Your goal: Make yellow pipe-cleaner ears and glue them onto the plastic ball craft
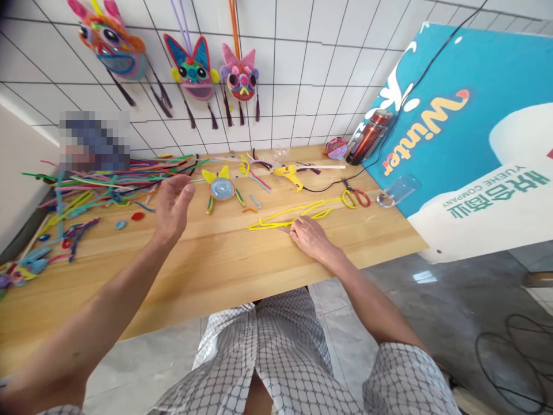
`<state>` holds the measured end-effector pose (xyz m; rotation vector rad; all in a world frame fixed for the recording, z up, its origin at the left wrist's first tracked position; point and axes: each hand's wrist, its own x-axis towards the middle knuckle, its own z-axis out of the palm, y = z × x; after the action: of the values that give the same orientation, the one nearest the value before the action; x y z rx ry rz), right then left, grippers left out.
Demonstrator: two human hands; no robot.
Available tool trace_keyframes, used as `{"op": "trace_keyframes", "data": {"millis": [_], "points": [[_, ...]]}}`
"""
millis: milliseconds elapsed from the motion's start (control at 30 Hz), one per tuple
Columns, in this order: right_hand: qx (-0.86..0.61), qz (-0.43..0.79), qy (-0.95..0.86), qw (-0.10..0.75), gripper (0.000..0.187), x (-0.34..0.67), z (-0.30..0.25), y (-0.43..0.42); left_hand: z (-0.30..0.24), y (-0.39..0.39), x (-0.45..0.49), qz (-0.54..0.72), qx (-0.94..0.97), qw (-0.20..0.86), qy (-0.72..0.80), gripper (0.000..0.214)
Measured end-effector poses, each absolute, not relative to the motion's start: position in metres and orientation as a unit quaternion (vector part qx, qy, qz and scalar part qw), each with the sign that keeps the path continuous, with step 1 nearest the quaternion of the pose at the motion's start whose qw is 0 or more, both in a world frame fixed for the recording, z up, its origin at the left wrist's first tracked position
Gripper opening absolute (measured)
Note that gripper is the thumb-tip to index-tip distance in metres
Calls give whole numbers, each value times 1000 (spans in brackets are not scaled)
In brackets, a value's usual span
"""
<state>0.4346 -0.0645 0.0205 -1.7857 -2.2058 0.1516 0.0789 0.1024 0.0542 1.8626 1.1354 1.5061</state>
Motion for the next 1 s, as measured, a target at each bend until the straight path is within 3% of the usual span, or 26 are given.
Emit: {"op": "trace_keyframes", "data": {"millis": [233, 433, 667, 800, 867, 1000], "points": [[-606, 90, -773, 166, 11, 432, 27, -58, 10, 84, 57, 494, 704, 197, 471, 60], [-612, 136, -726, 283, 13, 452, 32, 1, -3, 86, 56, 467, 697, 242, 488, 52], [-619, 123, -730, 261, 10, 458, 21, 63, 6, 84, 57, 444, 674, 302, 508, 51], [-575, 141, -772, 230, 48, 474, 25, 27, 6, 84, 56, 433, 672, 324, 506, 53], [-554, 149, -792, 209, 54, 484, 23, 6, 5, 85, 56, 429, 667, 339, 507, 54], [-571, 125, -778, 228, 25, 490, 8, -5, 4, 86, 56, 428, 657, 348, 514, 54]]}}
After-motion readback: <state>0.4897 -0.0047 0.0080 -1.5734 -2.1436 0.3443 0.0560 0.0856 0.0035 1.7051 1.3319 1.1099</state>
